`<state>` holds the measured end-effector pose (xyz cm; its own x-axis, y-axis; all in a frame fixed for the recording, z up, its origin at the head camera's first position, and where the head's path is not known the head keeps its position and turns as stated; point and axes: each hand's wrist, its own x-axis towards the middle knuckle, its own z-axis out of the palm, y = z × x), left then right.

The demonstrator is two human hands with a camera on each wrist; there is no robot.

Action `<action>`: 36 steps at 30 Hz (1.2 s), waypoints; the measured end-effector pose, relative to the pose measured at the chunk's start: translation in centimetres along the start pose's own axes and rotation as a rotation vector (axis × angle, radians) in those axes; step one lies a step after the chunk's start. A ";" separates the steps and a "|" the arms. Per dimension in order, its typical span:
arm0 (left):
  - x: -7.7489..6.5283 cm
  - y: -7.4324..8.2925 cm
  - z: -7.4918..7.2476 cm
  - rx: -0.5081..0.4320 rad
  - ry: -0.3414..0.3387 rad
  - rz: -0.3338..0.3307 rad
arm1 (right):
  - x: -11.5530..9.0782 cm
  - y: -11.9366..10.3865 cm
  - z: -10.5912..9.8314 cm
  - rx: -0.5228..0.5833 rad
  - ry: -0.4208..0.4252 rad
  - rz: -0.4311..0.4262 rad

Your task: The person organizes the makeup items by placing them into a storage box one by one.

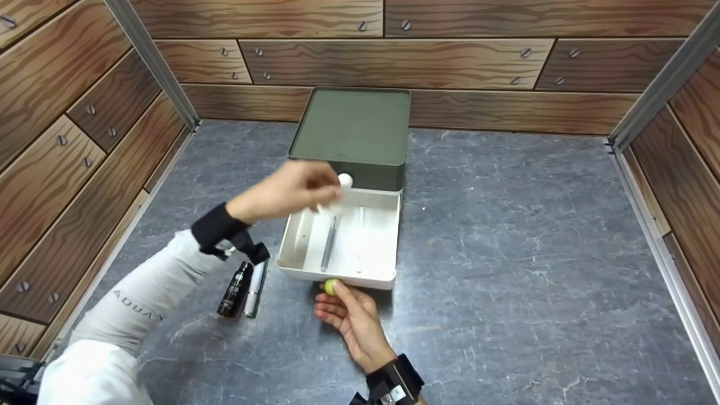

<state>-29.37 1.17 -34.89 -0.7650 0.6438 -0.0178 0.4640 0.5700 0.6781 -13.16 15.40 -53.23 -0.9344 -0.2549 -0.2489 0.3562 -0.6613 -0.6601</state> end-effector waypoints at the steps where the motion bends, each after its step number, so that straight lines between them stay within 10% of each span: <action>1: 0.0 0.2 -0.6 -0.026 0.049 0.034 | 0.0 0.0 0.0 0.001 -0.002 0.000; 5: 0.6 0.2 -2.7 0.077 0.370 0.106 | 0.0 0.0 0.0 0.007 -0.008 -0.002; 9: 1.6 -0.9 -4.3 0.242 0.586 -0.003 | 0.0 0.0 0.0 0.008 -0.009 -0.009; 12: 2.6 -2.2 -5.1 0.159 0.510 -0.139 | 0.1 0.0 0.0 0.007 -0.008 -0.013; 22: 5.5 -5.6 -6.4 -0.536 0.002 -0.560 | 0.0 0.0 0.0 -0.021 -0.006 -0.017; 36: 6.9 -7.8 -5.3 -0.813 -0.115 -0.481 | -0.4 -1.2 0.8 0.051 0.029 0.089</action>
<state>-40.65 -1.56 -36.38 -0.7242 0.5040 -0.4707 -0.3747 0.2854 0.8821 -13.23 15.67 -51.79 -0.8985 -0.2944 -0.3257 0.4370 -0.6723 -0.5976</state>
